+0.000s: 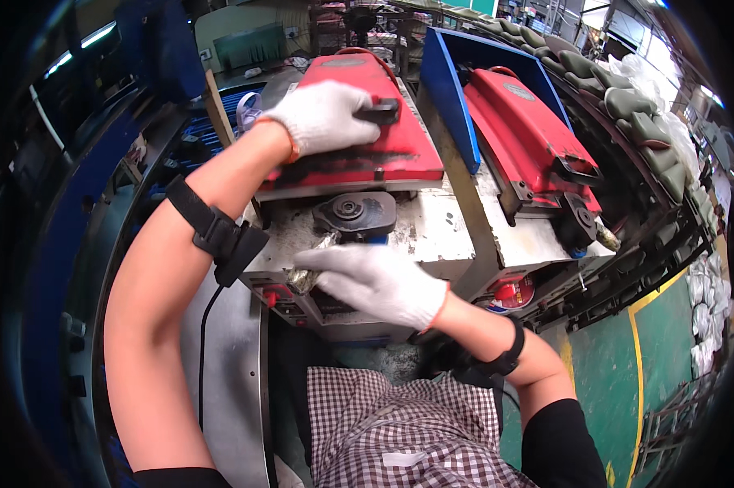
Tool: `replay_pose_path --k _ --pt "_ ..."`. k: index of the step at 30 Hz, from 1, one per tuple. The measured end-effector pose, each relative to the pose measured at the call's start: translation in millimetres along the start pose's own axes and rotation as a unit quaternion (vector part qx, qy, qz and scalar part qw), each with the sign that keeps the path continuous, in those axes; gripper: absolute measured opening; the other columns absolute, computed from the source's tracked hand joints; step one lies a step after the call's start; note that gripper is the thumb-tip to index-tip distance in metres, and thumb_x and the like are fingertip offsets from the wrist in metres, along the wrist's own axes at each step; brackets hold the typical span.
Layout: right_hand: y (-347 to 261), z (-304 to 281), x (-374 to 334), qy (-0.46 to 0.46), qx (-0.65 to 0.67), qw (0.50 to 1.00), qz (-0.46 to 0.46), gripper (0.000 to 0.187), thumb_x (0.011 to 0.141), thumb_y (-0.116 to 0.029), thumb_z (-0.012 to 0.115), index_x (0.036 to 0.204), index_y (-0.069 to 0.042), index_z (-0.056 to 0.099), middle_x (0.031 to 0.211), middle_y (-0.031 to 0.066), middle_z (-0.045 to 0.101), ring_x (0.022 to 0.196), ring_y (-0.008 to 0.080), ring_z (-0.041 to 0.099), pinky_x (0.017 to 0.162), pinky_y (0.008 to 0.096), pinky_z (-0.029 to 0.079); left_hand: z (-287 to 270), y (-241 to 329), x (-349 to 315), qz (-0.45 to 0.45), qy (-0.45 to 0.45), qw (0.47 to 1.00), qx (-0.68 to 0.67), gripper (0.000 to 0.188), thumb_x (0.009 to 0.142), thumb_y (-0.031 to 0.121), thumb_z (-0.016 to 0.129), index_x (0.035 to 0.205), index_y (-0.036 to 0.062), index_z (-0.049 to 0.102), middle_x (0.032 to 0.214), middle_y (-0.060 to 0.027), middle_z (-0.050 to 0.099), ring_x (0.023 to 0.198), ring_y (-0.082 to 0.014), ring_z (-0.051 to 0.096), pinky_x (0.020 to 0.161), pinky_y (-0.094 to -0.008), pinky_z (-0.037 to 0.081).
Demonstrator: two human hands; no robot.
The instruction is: Operating a pneumatic sole-attaching press machine to bond shoe soles to uppers.
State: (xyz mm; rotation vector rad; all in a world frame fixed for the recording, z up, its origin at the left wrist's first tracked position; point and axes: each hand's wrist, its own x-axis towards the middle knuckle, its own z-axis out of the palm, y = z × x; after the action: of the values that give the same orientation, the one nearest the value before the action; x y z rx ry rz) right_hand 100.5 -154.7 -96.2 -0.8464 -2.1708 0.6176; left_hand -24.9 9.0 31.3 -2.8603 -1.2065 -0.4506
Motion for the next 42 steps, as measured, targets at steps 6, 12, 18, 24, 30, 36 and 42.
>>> replay_pose_path --k 6,12,18,24,30,36,42 --pt "50 -63 42 0.161 -0.163 0.973 -0.032 0.023 0.096 -0.016 0.067 0.117 -0.012 0.075 0.098 0.0157 0.07 0.098 0.0366 0.069 0.088 0.0467 0.057 -61 -2 28 0.03 0.177 0.983 0.041 0.049 0.087 0.041 0.074 0.13 0.0182 0.072 0.117 -0.0146 0.077 0.108 -0.0304 0.074 0.097 -0.0396 0.057" --pt "124 -67 144 0.064 -0.217 0.939 0.258 0.086 0.086 -0.056 0.071 0.16 -0.021 0.048 0.155 0.0337 0.045 0.135 0.0491 0.057 0.115 0.0485 0.047 -61 -7 29 0.184 0.479 0.846 0.143 0.051 0.09 0.038 0.073 0.128 0.0043 0.07 0.133 -0.0217 0.068 0.13 -0.0416 0.059 0.112 -0.0516 0.045" --pt "160 -58 186 -0.054 -0.269 0.924 0.265 0.102 0.074 -0.055 0.077 0.163 -0.02 0.044 0.167 0.0356 0.026 0.144 0.0499 0.049 0.12 0.0472 0.044 -19 -20 -14 0.142 0.467 0.872 0.049 0.056 0.092 0.035 0.074 0.143 0.013 0.065 0.141 -0.0136 0.068 0.131 -0.028 0.064 0.113 -0.0392 0.047" --pt "106 -103 146 0.15 0.315 0.887 0.301 0.063 0.095 -0.036 0.066 0.152 -0.011 0.054 0.131 0.0098 0.069 0.113 0.0238 0.071 0.091 0.0473 0.061 51 -43 -91 -0.142 0.264 0.61 -0.734 0.054 0.104 0.022 0.066 0.149 -0.0017 0.051 0.139 -0.0186 0.061 0.124 -0.0294 0.064 0.11 -0.0389 0.051" --pt "18 -37 110 0.09 0.461 0.876 0.107 0.072 0.106 -0.032 0.057 0.168 -0.007 0.031 0.154 0.0126 0.055 0.139 0.02 0.055 0.116 0.0403 0.045 71 -23 -126 -0.042 0.119 0.353 -0.927 0.037 0.109 0.039 0.055 0.139 0.0174 0.063 0.134 -0.0104 0.068 0.123 -0.0317 0.066 0.117 -0.0493 0.046" --pt "-19 -16 100 -0.052 0.129 0.988 -0.064 0.073 0.107 -0.035 0.06 0.166 0.0 0.034 0.167 0.0164 0.042 0.156 0.0275 0.038 0.128 0.0387 0.026 76 -33 -220 -0.034 0.298 0.274 -0.914 0.055 0.099 0.043 0.052 0.145 0.013 0.06 0.137 -0.0134 0.068 0.125 -0.0307 0.066 0.114 -0.0517 0.05" --pt "3 -57 54 0.135 0.046 0.99 -0.006 0.085 0.108 -0.057 0.048 0.161 0.008 0.035 0.162 0.0265 0.045 0.154 0.0345 0.041 0.129 0.0468 0.026 94 -144 -304 -0.406 0.465 0.353 -0.703 0.026 0.089 0.025 0.067 0.112 0.0162 0.064 0.105 -0.0071 0.07 0.094 -0.0276 0.072 0.087 -0.054 0.061"
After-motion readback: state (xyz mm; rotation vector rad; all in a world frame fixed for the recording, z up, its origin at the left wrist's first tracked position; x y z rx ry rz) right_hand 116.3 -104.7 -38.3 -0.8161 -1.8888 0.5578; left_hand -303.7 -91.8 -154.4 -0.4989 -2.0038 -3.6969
